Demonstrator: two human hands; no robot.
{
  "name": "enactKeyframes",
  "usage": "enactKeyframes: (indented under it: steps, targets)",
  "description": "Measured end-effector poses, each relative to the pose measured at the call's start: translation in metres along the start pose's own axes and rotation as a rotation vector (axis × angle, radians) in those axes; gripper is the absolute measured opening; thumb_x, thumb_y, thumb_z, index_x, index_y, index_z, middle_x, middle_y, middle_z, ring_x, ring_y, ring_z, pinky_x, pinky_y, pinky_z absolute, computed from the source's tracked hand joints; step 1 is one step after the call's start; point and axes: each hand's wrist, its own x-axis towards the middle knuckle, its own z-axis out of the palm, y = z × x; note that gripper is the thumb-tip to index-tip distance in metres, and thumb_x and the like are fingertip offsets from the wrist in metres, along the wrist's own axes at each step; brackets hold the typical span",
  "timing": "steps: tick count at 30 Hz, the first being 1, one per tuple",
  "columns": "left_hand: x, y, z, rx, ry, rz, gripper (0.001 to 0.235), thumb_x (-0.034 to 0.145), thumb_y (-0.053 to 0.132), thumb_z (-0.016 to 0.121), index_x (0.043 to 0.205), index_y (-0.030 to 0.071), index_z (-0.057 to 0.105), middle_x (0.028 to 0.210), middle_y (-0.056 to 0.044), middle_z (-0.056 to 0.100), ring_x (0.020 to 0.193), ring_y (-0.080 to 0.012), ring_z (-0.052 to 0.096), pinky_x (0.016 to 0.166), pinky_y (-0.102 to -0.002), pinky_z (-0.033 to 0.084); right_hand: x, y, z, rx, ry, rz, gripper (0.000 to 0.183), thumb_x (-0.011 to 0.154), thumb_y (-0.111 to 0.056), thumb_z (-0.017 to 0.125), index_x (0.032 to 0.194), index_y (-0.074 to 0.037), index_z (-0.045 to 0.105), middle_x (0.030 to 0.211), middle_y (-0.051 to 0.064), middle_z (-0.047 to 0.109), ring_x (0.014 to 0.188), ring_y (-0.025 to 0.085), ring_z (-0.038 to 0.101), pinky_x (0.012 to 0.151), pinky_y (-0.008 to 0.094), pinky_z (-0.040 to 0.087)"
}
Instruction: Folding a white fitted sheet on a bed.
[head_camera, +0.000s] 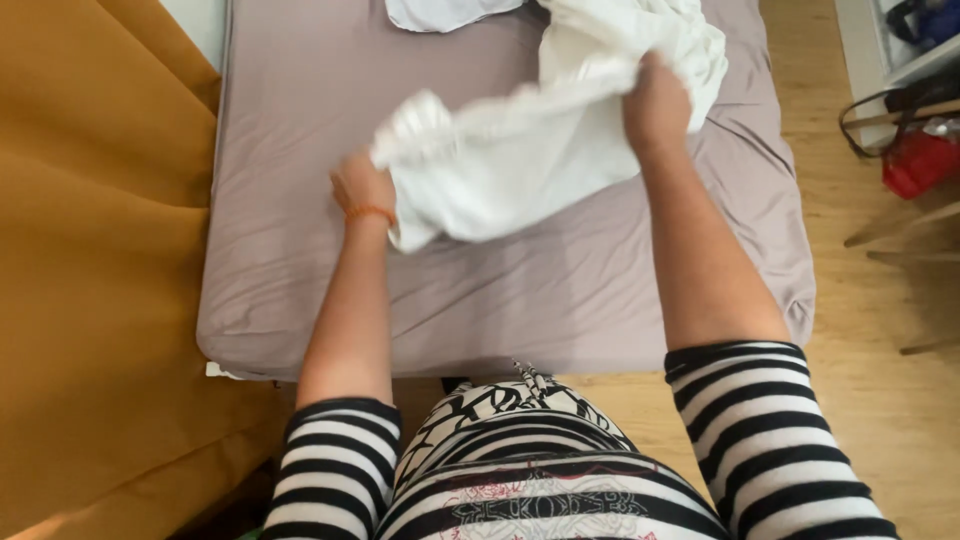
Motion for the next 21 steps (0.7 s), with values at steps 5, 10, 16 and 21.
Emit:
enactKeyframes:
  steps: [5,10,16,21]
  targets:
    - [0.005,0.045,-0.085,-0.407,0.608,0.621,0.025,0.091,-0.003,0.07,0.115,0.001,0.067,0.114,-0.013,0.07,0.117,-0.034,0.06,0.115,-0.055,0.036,-0.019,-0.074,-0.073,0.32,0.406,-0.072,0.024,0.092,0.007,0.062,0.113,-0.002,0.056,0.097,0.018,0.058,0.086,0.037,0.056,0.076,0.046,0.047]
    - [-0.012,-0.096,-0.003,0.035,0.43,0.72,0.033,0.084,-0.005,0.072,0.114,0.007,0.075,0.11,-0.009,0.072,0.122,-0.0316,0.061,0.123,-0.051,0.032,-0.156,-0.058,0.005,0.202,0.204,0.145,0.028,0.085,0.008,0.063,0.11,-0.006,0.059,0.097,0.017,0.059,0.082,0.034,0.059,0.071,0.046,0.049]
    - [-0.099,-0.242,0.074,0.457,-0.305,0.457,0.032,0.07,0.024,0.081,0.1,0.015,0.079,0.104,-0.009,0.074,0.111,-0.0281,0.062,0.111,-0.05,0.031,-0.31,-0.069,0.041,-0.197,-0.682,0.17,0.029,0.082,-0.023,0.075,0.109,-0.016,0.066,0.118,0.011,0.06,0.12,0.034,0.057,0.085,0.05,0.056]
    - [-0.108,-0.251,0.089,0.563,-0.395,0.294,0.029,0.085,0.02,0.07,0.113,0.021,0.076,0.13,-0.012,0.064,0.13,-0.0342,0.048,0.117,-0.053,0.03,-0.315,-0.084,0.056,-0.203,-0.817,0.246,0.035,0.081,-0.027,0.077,0.111,-0.014,0.065,0.121,0.012,0.058,0.121,0.033,0.055,0.088,0.049,0.055]
